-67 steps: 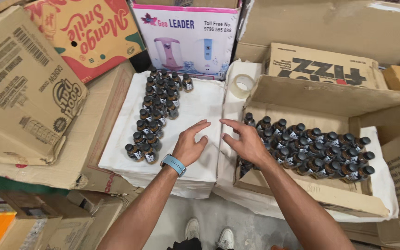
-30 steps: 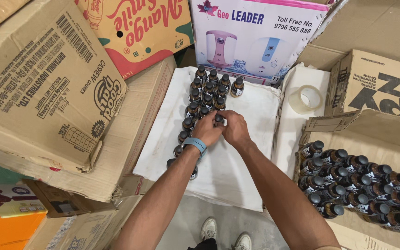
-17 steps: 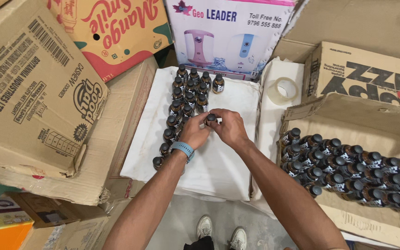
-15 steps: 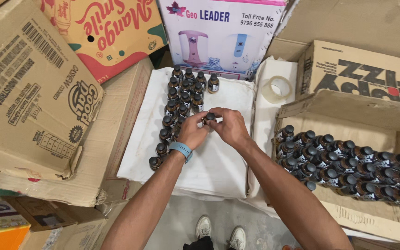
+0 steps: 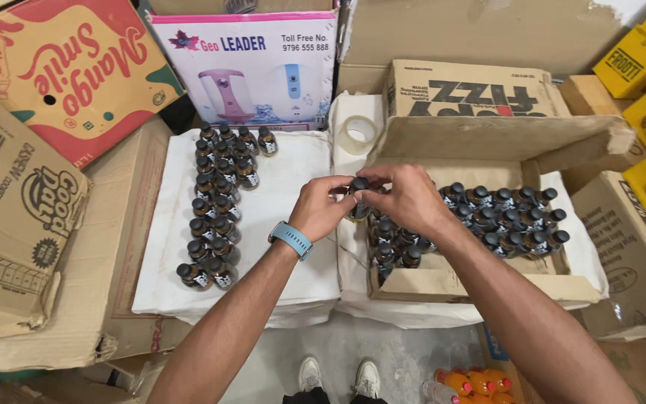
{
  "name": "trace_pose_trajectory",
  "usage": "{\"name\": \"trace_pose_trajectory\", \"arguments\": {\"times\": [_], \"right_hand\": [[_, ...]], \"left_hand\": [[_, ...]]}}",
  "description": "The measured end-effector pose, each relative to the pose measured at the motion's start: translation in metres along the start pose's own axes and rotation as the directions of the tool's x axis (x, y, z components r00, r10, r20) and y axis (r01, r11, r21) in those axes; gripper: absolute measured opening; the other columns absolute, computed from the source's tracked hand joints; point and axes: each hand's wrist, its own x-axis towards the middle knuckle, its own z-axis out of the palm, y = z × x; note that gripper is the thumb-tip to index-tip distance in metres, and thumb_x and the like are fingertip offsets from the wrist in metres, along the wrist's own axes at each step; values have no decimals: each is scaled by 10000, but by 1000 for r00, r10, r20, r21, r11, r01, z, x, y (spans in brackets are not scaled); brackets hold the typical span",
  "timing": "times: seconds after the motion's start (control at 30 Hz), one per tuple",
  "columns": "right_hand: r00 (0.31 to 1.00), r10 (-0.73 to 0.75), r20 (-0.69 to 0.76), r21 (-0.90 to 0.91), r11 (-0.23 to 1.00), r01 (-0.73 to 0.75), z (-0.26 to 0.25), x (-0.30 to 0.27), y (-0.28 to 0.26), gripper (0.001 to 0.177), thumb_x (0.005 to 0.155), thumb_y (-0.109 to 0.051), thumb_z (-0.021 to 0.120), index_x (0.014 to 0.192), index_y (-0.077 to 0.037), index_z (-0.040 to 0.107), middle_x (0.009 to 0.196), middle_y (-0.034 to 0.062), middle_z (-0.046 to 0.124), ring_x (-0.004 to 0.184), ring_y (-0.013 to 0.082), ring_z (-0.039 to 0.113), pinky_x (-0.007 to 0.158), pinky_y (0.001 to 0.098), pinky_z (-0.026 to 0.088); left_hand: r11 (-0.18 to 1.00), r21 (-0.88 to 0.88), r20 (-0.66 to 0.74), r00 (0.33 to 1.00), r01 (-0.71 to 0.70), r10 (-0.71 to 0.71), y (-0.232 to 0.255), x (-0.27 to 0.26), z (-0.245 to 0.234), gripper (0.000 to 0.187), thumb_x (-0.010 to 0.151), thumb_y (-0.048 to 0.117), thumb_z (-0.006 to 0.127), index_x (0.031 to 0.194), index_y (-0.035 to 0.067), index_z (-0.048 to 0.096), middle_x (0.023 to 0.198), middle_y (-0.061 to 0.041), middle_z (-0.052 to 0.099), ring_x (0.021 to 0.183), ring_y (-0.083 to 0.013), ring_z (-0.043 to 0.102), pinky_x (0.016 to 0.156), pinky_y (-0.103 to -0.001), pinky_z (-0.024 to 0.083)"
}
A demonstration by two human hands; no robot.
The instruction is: The person repeatedly picks up small dark bottles from a white cloth and places them into a cardboard box, arranging them in neat rows. The person continues this process throughout the clip, filling the box with the bottles.
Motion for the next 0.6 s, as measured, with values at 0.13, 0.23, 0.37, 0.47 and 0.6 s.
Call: {"name": "trace_pose_trajectory", "arguments": {"times": [0.13,0.23,0.37,0.47,0.6], "right_hand": [[998,40,-58,-6,999,-40,-34,-35,23,393,812,-314,751,1192,-215,761,938,43,802,1047,318,726,959,530,552],[995,81,-65,18,997,-80,-53,-58,45,403,811,-275,744,1207,-201,756,950,57,807,1064,306,730,955,509,547],[989,129,-71,30,991,-127,-72,-84,69,421,785,-273,782,1198,-191,764,969,59,813,1025,272,753,920,446,557],[990,134,-52,55,990,-131,-77,-95,86,435,773,-251,799,1198,-162,765,987,85,815,1014,271,761,914,439,557],[985,172,5,26,985,-172,-66,-103,112,424,762,-279,806,1178,-204,779,925,62,819,1013,295,753,907,467,565]], "left_hand": [[998,-2,56,996,-70,70,23,1,39,432,859,164,712,1259,1,690,1250,-208,711,1205,-376,653,948,-382,585],[994,20,94,990,-103,101,46,-3,67,421,855,160,713,1240,-8,697,1227,-220,716,1205,-397,643,954,-427,590],[991,31,197,973,-130,121,65,-6,102,447,866,151,698,1283,-9,674,1251,-211,707,1183,-374,666,936,-397,600],[982,87,241,960,-168,143,64,-4,119,440,875,139,695,1285,-19,669,1247,-218,705,1161,-375,678,925,-418,608],[955,208,302,942,-214,146,40,2,139,445,853,147,716,1279,24,683,1285,-198,691,1156,-364,682,950,-433,598]]}}
